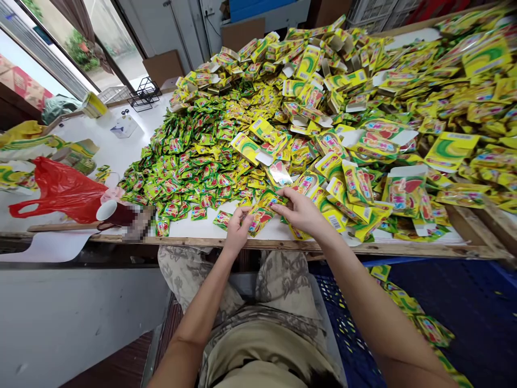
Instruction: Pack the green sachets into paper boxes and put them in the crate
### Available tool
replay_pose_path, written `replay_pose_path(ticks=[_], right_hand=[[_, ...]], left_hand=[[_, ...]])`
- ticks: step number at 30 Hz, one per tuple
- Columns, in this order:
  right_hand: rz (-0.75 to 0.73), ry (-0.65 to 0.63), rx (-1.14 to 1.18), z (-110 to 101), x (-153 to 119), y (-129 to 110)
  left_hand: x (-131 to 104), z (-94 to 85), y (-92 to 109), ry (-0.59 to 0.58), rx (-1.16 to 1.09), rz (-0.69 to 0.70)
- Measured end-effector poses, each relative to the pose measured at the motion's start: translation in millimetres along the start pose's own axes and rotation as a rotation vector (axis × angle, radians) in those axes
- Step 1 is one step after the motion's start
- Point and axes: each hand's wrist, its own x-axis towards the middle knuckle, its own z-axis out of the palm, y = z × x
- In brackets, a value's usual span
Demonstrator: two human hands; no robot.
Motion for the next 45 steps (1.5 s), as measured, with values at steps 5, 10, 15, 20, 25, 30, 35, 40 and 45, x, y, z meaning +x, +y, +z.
replay_pose_path(ticks=[5,10,15,20,25,30,35,40,45], right_hand=[[-0.062,-0.034,-0.124,-1,15,-15],[-0.253,-0.213,-0.275,0,25,-25],[-0.277,-0.265,-0.566,-4,30,-34],[-0.162,-0.399,-0.727,-11,41,-48],[-0.175,-0.519,-0.675,-19,46,-51],[-0.244,-0.606,-0.685,-18,47,-51],[-0.164,-0.543,-0.749,-7,50,-57],[-0.182,-0.510,-0.667,0,49,-46],[-0.077,-0.643,-0.436,-9,45,-46]], left_hand=[[2,-1.9,-2,-0.184,-0.089,-0.021],[5,-4.2,-6,-0.226,-0.084,-0.061],[5,-0.1,-10,-0.255,-0.200,-0.100],[4,1.1,-13,-0.262,-0.168,-0.047],[3,-0.8,-16,-0.247,-0.085,-0.049],[2,-0.9,-17,-0.233,0.002,-0.074],[3,-1.8,-18,-0.235,-0.056,-0.072],[3,-4.2,-16,-0.244,-0.113,-0.071],[2,-4.6,-13,-0.253,-0.169,-0.127]])
